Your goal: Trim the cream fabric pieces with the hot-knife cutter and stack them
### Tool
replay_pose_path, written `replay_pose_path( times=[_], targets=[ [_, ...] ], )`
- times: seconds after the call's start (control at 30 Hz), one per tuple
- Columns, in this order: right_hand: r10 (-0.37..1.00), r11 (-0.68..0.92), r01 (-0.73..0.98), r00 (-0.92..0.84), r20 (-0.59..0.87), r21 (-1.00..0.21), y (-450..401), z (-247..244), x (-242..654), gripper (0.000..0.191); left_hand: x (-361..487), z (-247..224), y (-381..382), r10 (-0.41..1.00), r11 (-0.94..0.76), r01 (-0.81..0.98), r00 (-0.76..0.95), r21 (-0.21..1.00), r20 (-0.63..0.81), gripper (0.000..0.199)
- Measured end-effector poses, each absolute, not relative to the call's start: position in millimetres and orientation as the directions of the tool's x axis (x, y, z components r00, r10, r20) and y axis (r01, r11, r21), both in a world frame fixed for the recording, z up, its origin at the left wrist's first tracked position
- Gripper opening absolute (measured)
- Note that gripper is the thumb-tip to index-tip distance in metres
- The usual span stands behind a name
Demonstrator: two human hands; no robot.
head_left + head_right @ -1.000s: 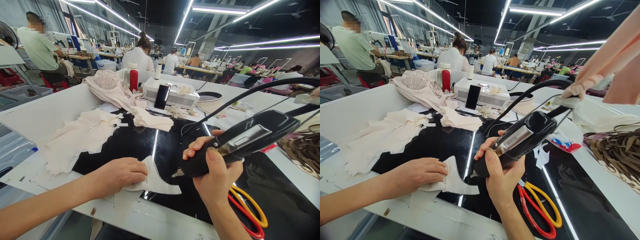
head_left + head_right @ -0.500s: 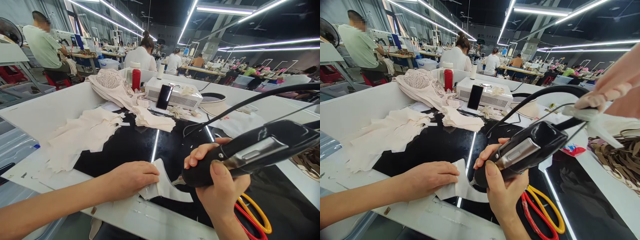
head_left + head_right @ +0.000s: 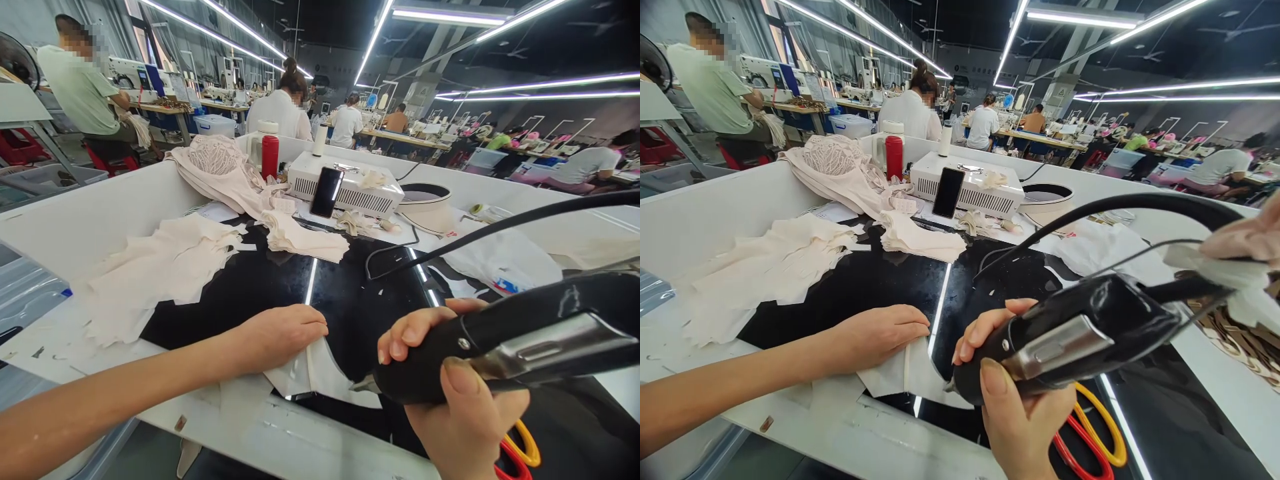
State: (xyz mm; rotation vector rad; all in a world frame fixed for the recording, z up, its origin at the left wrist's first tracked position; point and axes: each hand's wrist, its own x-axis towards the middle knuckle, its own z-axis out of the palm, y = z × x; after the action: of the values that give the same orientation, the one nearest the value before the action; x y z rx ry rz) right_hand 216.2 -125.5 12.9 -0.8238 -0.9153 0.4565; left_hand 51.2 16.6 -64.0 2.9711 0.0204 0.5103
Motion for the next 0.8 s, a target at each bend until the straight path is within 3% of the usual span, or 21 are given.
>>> replay_pose_path(
  times=[0.27,0.53,0.8],
  targets=[
    [0.632,0.632,-0.020,0.592,0.500,-0.775,-134.2,15.6,211.0,0.041,39.4,-64.0,18.3,0.033,-0.996,0.006,0.952,0.090,0.305,0.038],
    [0.705,0.570,-0.038,0.536,0.465,-0.821,-136.9,19.5,215.2,0.040,29.3,-57.2,13.8,0.015,-0.995,-0.018,0.946,0.099,0.324,0.035],
    [0.590,0.612,0.004,0.663,0.460,-0.791,-103.0,26.6,209.6,0.037,28.0,-61.7,12.0,0.016,-0.993,-0.031,0.917,0.113,0.399,0.030]
  ],
)
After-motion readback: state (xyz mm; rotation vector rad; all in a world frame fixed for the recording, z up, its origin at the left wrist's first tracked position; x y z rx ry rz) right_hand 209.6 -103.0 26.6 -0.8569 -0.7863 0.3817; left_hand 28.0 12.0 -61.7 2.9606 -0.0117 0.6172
